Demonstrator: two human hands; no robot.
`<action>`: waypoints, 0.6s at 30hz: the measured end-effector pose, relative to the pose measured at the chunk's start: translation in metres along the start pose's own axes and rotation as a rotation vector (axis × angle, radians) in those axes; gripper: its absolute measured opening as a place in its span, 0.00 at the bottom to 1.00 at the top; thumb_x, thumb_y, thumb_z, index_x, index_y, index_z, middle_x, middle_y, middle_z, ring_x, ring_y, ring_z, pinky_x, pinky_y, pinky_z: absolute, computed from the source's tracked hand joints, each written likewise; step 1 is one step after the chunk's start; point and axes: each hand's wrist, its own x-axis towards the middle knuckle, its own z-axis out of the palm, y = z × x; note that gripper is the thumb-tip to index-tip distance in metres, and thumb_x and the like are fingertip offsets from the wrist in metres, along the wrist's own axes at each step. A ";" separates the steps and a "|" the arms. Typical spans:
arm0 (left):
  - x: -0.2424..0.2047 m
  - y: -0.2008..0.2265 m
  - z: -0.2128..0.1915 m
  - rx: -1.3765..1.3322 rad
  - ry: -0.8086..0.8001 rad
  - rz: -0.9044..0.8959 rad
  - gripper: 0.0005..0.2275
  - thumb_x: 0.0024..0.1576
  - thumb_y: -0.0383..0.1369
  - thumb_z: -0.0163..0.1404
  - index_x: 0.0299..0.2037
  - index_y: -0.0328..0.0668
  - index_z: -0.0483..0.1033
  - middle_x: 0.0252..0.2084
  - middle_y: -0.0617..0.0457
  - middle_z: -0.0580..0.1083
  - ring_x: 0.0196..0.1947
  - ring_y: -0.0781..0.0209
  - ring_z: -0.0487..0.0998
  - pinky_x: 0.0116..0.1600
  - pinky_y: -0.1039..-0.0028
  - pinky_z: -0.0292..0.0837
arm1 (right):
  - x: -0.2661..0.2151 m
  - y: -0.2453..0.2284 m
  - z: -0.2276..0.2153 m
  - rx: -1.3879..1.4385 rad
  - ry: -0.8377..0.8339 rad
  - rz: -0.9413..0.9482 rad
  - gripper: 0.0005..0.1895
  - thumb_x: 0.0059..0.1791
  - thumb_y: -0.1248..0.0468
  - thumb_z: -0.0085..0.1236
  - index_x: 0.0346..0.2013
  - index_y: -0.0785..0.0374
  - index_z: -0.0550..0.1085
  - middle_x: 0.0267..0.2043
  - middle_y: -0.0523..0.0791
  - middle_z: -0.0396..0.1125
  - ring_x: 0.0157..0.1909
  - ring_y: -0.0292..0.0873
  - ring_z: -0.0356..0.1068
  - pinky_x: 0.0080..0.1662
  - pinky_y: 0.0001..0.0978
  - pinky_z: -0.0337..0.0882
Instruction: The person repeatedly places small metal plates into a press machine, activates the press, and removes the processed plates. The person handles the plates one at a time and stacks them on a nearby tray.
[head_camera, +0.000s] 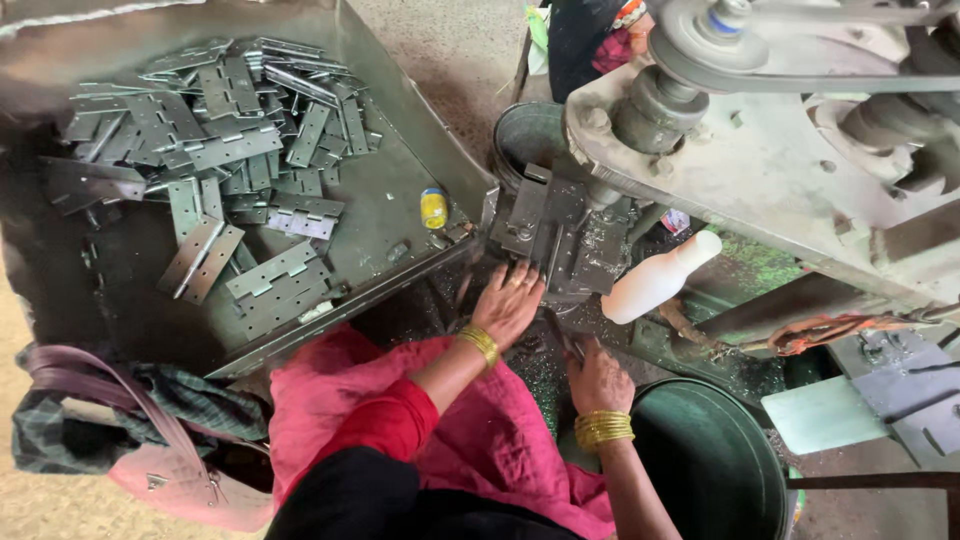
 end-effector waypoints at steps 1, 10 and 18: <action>-0.011 -0.007 -0.005 -0.030 0.014 0.036 0.15 0.66 0.38 0.43 0.60 0.48 0.71 0.66 0.51 0.70 0.73 0.54 0.63 0.73 0.49 0.51 | 0.000 -0.007 -0.006 0.016 -0.027 0.028 0.21 0.51 0.47 0.53 0.54 0.52 0.72 0.44 0.51 0.76 0.46 0.58 0.76 0.46 0.53 0.74; 0.108 0.031 -0.054 -0.067 0.183 -0.152 0.09 0.60 0.33 0.49 0.47 0.45 0.80 0.62 0.43 0.72 0.62 0.49 0.71 0.57 0.50 0.70 | -0.004 -0.012 -0.018 0.062 -0.069 0.034 0.21 0.49 0.48 0.55 0.55 0.48 0.72 0.45 0.52 0.75 0.48 0.58 0.75 0.48 0.54 0.74; 0.059 -0.004 -0.002 -0.349 -0.051 -0.236 0.13 0.57 0.34 0.48 0.48 0.38 0.80 0.67 0.41 0.68 0.68 0.45 0.63 0.62 0.56 0.65 | 0.007 -0.005 -0.012 0.048 -0.184 0.004 0.26 0.48 0.48 0.57 0.59 0.51 0.69 0.43 0.56 0.74 0.47 0.62 0.74 0.48 0.57 0.73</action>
